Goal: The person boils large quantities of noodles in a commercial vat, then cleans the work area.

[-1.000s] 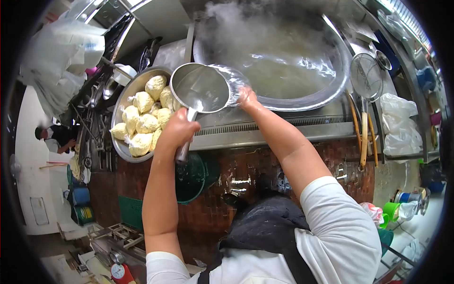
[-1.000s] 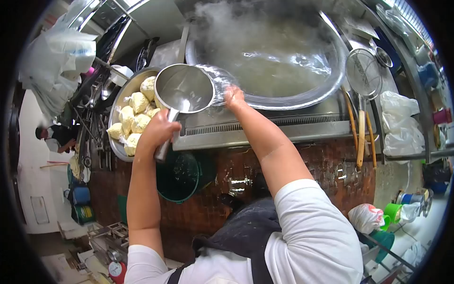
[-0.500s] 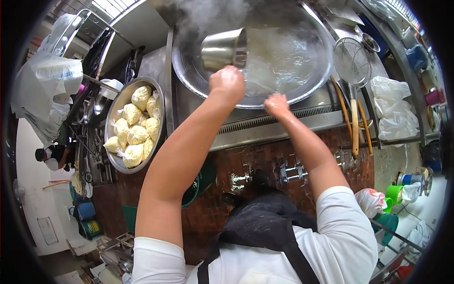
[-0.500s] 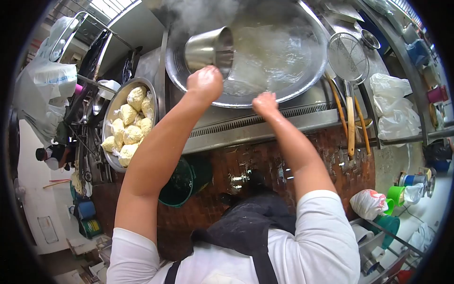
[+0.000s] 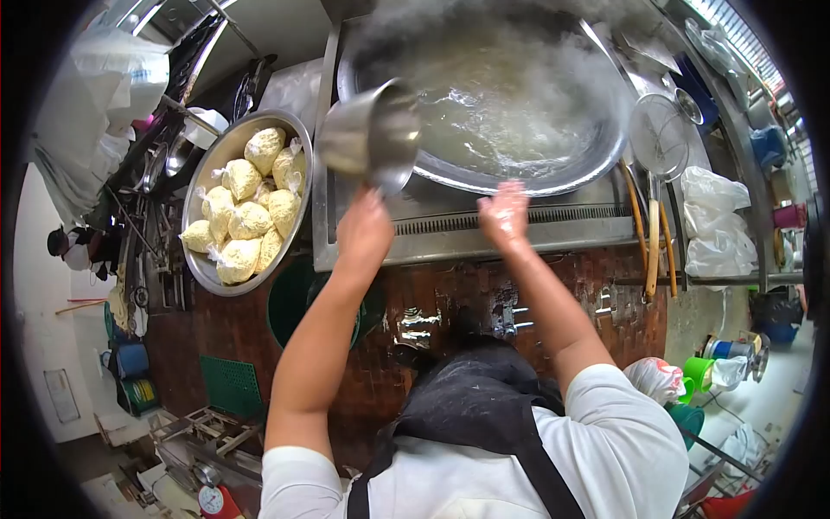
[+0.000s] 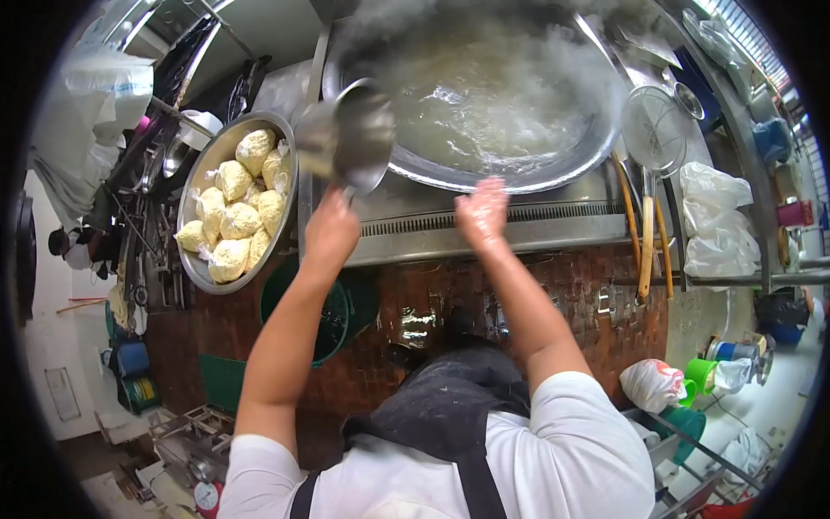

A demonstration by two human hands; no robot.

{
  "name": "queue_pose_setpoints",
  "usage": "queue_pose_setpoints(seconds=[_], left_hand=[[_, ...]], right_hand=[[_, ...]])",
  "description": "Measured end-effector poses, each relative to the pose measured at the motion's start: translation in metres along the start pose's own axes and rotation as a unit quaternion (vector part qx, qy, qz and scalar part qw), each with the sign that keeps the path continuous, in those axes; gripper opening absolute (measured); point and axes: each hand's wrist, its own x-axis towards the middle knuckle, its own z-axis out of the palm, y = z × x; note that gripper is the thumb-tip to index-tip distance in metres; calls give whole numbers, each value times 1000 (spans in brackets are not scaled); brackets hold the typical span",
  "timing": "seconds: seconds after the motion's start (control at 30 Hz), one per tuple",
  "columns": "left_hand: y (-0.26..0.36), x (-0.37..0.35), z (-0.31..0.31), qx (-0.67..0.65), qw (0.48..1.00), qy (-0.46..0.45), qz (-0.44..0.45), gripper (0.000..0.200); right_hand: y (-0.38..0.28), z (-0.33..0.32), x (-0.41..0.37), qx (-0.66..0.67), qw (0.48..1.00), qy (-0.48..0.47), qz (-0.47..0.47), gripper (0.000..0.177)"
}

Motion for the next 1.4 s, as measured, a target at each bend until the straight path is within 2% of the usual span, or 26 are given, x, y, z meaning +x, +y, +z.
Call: queue_pose_setpoints(seconds=[0.03,0.07,0.1,0.17,0.2,0.33,0.37,0.43,0.47,0.53,0.63,0.67,0.73,0.8,0.83,0.9,0.93,1.07,1.23,1.33,1.4], left_hand=[[-24,-31,-14,-8,999,-32,-10,32],[-48,-65,-25,-9,989,-68,-128,34],[-57,-92,-49,-65,977,-67,-191,32],[-84,-156,-88,-56,954,-63,-286,34],[-105,-192,-101,-61,946,-44,-314,36],[-158,-297,-141,-64,879,12,-473,40],[-181,-316,-139,-77,856,-4,-512,42],[-229,-363,-125,-101,799,-35,-592,46],[-255,-382,-108,-97,780,-46,-616,51],[-314,-422,-58,-122,762,-79,-631,52],[-380,-437,21,-126,770,-156,-605,53],[-394,-430,43,-74,803,-161,-569,53],[-433,-422,101,-79,795,-171,-577,49],[-490,-432,177,-116,724,-223,-642,46],[-509,-426,199,-83,721,-235,-647,47],[-531,-396,220,-53,681,-294,-668,48],[-547,-398,245,-17,703,-321,-635,50],[-592,-386,307,-24,726,-363,-583,49],[-618,-384,357,-40,749,-391,-534,47],[-631,-393,378,-62,759,-396,-513,45],[-635,-398,387,-77,765,-399,-499,44]], right_hand=[[-32,27,-9,55,992,66,-89,74],[-67,19,-24,109,982,51,-143,72],[-100,10,-38,163,966,36,-200,71],[-151,21,-60,178,941,2,-287,71],[-174,31,-67,151,932,-28,-328,77],[-250,60,-76,150,890,-135,-410,93],[-269,55,-78,74,896,-105,-425,96],[-305,47,-73,45,902,-150,-403,100],[-316,55,-70,44,906,-137,-399,102],[-326,75,-66,42,906,-96,-410,104],[-334,81,-64,50,897,-38,-438,101],[-338,78,-64,50,896,-47,-439,101],[-344,73,-63,45,897,-59,-436,100],[-349,81,-61,40,899,-61,-432,99],[-349,83,-60,36,901,-64,-428,99],[-354,82,-60,25,905,-76,-418,99],[-354,84,-59,18,907,-79,-413,99],[-357,90,-59,5,912,-77,-403,102],[-349,100,-56,11,913,-95,-397,113],[-350,101,-59,10,910,-64,-409,116],[-347,103,-57,14,911,-82,-403,116]])
